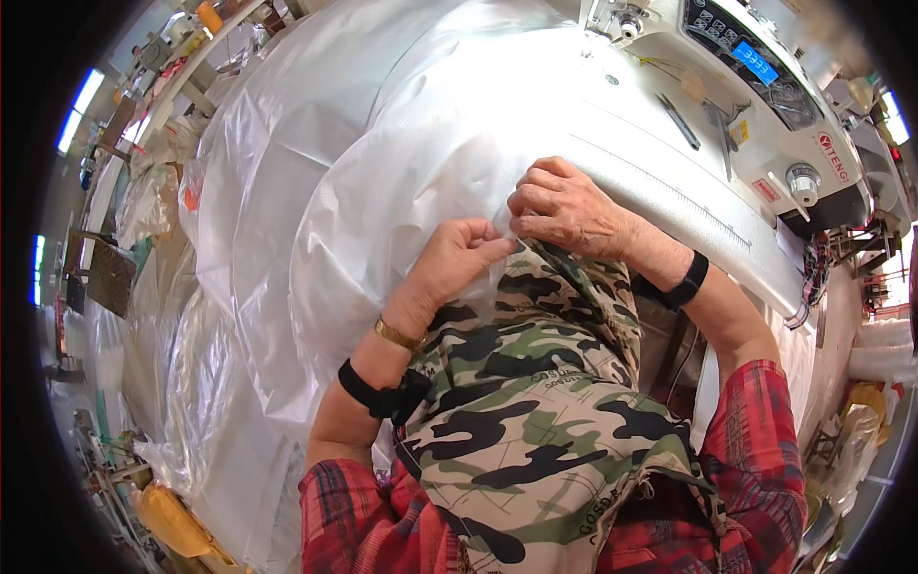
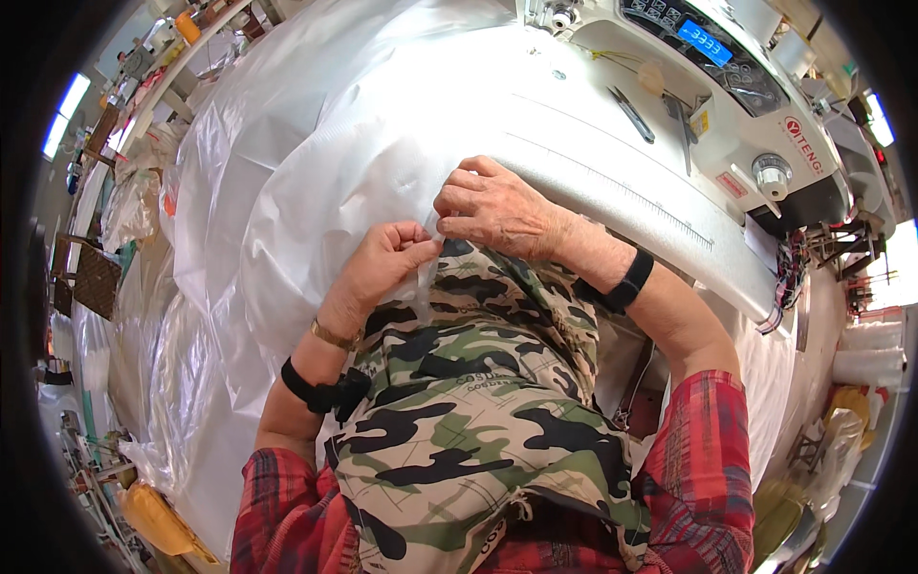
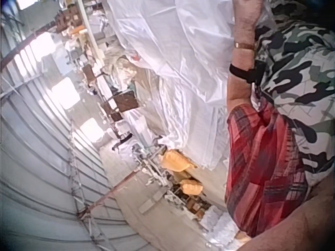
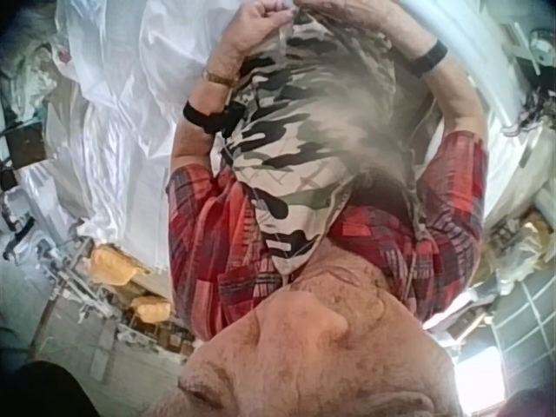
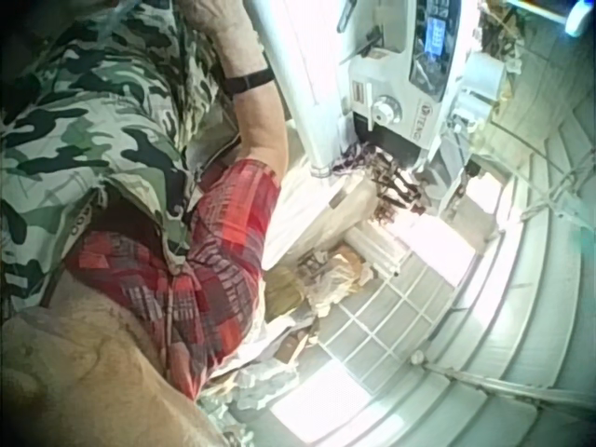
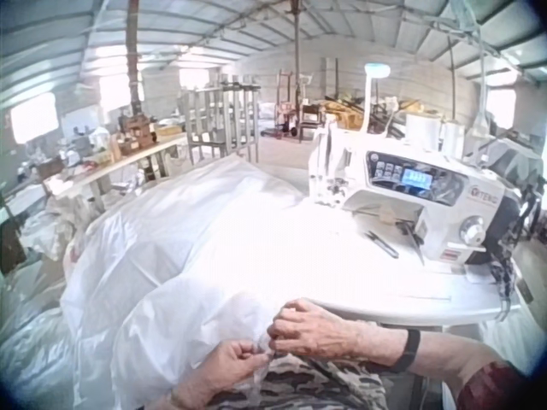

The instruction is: Sewing together large white plastic/woven sheets using an industrial sewing machine.

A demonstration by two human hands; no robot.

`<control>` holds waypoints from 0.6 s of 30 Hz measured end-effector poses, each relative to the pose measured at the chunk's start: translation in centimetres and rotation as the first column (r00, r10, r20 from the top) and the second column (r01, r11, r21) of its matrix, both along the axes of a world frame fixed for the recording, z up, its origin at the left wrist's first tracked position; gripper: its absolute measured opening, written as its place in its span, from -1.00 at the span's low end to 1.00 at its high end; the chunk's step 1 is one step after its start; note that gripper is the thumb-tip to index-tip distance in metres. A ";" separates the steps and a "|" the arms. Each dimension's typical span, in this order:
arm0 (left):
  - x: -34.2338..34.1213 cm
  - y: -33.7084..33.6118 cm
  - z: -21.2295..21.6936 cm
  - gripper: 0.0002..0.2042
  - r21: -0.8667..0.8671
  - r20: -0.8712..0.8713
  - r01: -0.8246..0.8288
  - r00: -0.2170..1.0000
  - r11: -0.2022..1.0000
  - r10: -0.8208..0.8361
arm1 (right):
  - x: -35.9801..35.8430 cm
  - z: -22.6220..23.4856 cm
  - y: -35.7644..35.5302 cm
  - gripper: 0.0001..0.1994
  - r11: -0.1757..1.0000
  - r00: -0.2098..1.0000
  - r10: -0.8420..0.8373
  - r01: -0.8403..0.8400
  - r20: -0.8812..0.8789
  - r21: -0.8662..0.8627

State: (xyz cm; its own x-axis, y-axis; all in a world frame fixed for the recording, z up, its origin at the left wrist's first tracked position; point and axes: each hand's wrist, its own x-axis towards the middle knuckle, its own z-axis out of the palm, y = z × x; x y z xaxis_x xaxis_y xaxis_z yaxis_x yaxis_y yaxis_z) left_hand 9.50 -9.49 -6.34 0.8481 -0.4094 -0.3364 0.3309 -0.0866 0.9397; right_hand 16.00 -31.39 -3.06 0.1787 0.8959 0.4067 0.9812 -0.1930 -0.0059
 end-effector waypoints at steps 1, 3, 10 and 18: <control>-0.3 -0.4 0.6 -0.75 0.319 0.174 -0.012 0.984 0.948 -0.046 | -0.1 0.0 0.0 -0.90 1.000 1.000 0.000 0.000 0.001 -0.001; -1.7 -1.7 1.4 -0.66 0.412 0.576 -0.242 0.816 0.878 -0.045 | -0.2 0.0 0.0 -0.91 1.000 0.999 -0.015 0.016 0.033 -0.025; -2.8 -3.7 1.9 -0.44 0.379 0.879 -0.560 0.467 0.737 -0.097 | -0.8 -0.1 0.5 -0.85 0.997 0.996 -0.065 0.068 0.068 -0.034; -2.6 -2.3 2.6 -0.55 0.346 0.826 -0.443 0.561 0.827 -0.045 | 1.6 0.7 -0.6 -0.88 0.990 0.988 -0.138 0.139 -0.067 0.011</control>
State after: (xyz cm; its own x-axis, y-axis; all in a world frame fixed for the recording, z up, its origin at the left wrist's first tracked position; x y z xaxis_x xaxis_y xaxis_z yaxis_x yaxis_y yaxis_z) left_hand 6.94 -11.80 -3.75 0.8926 -0.1883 0.4097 -0.4327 -0.6131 0.6610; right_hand 17.56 -32.04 -2.37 0.3275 0.8544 0.4034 0.9423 -0.3266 -0.0733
